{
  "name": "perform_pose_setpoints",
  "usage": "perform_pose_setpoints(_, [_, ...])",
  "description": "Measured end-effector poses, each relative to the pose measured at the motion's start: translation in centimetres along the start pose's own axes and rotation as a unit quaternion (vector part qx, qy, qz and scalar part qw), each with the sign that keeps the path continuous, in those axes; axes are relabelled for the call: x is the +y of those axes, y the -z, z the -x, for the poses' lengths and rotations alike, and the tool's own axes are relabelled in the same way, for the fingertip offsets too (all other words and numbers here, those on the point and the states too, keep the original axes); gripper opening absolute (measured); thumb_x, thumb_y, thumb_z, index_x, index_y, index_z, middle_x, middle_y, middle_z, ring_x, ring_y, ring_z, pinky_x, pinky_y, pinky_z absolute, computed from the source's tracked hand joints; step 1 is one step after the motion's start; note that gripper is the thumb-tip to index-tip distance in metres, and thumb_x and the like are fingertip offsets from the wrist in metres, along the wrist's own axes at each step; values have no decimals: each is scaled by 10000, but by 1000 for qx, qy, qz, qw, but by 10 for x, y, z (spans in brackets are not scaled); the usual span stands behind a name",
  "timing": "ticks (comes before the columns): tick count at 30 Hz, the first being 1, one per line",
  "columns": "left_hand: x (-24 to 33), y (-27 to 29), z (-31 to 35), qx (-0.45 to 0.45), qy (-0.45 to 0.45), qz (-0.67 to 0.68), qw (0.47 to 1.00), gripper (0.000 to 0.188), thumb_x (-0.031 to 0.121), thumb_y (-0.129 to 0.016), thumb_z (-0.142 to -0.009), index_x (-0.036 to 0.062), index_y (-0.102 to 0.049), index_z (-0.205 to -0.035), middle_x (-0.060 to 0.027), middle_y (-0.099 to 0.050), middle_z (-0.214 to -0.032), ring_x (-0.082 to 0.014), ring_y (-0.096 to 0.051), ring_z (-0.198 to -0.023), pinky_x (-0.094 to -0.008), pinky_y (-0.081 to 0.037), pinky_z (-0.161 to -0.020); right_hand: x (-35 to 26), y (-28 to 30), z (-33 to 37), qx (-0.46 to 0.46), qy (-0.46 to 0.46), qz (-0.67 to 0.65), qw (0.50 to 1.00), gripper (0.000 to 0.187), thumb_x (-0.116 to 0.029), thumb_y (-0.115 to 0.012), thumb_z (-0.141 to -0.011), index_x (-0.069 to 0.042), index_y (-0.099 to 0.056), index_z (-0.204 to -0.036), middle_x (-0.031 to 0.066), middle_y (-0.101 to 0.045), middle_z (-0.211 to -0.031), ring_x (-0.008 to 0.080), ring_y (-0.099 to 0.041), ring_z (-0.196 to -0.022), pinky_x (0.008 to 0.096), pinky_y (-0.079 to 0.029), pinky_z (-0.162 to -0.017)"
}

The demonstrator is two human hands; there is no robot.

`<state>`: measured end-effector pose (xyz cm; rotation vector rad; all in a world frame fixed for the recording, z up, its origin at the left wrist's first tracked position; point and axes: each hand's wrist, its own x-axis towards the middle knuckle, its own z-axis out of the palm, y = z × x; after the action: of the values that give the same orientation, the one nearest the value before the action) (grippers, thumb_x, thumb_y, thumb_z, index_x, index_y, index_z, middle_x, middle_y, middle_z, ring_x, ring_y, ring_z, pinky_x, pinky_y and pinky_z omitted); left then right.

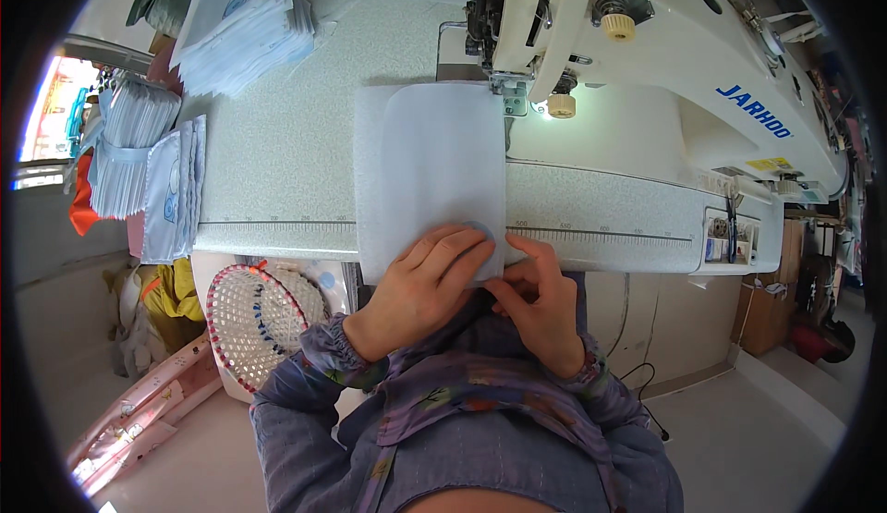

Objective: Sewing small fabric pouches using an industrial sewing machine.

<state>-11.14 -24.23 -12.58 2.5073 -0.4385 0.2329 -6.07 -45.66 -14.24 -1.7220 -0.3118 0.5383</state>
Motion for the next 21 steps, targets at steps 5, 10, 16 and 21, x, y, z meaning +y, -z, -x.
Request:
perform_pose_setpoints(5, [-1, -2, 2, -7, -11, -9, 1000, 654, 73, -769, -813, -22, -641, -1447, -174, -605, -1438, -377, -621, -1346, -451, -549, -1128, 3, 1, 1, -5, 5, 3, 1000, 577, 37, -805, -966, -23, -559, -1485, 96, -786, -945, 133, -753, -738, 276, -615, -642])
perform_pose_setpoints(10, [1, -2, 1, -16, -35, -106, 994, 570, 151, -706, -871, 50, -685, -1432, -89, -612, -1434, -291, -584, -1384, -456, -483, -1157, 4, 2, 2, -10, 9, 11, 1000, 567, 39, -800, -967, -23, -561, -1477, 101, -787, -962, 133, -756, -749, 278, -621, -647])
perform_pose_setpoints(16, [3, -7, 7, 25, -29, -161, 986, 548, 183, -697, -868, 134, -733, -1412, -25, -637, -1419, -211, -596, -1323, -427, -480, -1127, -4, 25, -14, -60, 48, 81, 994, 500, 0, -794, -985, -37, -599, -1443, 100, -785, -950, 141, -761, -745, 299, -608, -644])
perform_pose_setpoints(21, [2, 1, 5, 46, -41, -138, 988, 525, 151, -706, -810, 116, -797, -1326, -21, -721, -1309, -216, -684, -1191, -381, -556, -999, -37, 43, -94, 10, 257, 257, 931, 417, -114, -822, -973, -34, -695, -1362, 146, -776, -1184, 274, -769, -991, 371, -606, -831])
